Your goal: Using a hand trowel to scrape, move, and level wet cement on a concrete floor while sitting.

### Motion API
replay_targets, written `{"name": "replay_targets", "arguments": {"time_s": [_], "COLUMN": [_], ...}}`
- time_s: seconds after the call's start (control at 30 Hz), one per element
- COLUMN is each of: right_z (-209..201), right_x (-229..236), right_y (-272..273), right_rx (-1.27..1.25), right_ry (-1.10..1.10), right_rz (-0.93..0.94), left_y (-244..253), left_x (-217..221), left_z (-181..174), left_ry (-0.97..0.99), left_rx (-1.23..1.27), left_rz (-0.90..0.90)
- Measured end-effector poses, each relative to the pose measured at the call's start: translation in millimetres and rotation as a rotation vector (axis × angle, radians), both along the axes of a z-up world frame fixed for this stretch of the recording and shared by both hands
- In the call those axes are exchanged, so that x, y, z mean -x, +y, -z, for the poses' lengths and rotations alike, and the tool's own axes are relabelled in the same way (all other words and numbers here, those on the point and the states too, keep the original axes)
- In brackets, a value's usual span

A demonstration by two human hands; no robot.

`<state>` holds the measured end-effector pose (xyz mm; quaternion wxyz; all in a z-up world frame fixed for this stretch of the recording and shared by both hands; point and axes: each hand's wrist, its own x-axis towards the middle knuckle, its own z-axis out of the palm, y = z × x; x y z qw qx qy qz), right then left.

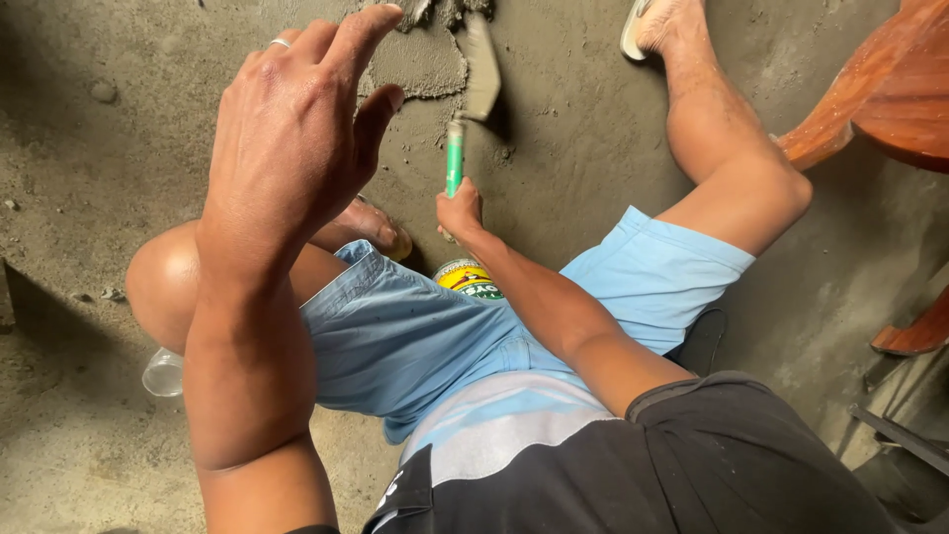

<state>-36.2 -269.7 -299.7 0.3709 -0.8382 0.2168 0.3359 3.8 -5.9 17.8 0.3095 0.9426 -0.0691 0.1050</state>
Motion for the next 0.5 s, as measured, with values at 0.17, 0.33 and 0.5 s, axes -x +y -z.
{"name": "replay_targets", "arguments": {"time_s": [0.17, 0.33, 0.5], "right_z": [-41.8, -59.3, -74.9], "right_x": [-14.6, -130.5, -225.4], "right_y": [0.2, -51.1, -109.9], "right_rx": [-0.083, 0.059, 0.512], "right_ry": [-0.335, -0.320, -0.658], "right_rz": [-0.014, -0.071, -0.615], "left_y": [8.3, 12.6, 15.4], "left_x": [1.5, 8.5, 13.6], "left_z": [-7.8, 3.8, 11.2], "left_ry": [-0.071, -0.127, -0.181], "left_rx": [0.069, 0.060, 0.092], "left_rz": [-0.020, -0.067, -0.029]}}
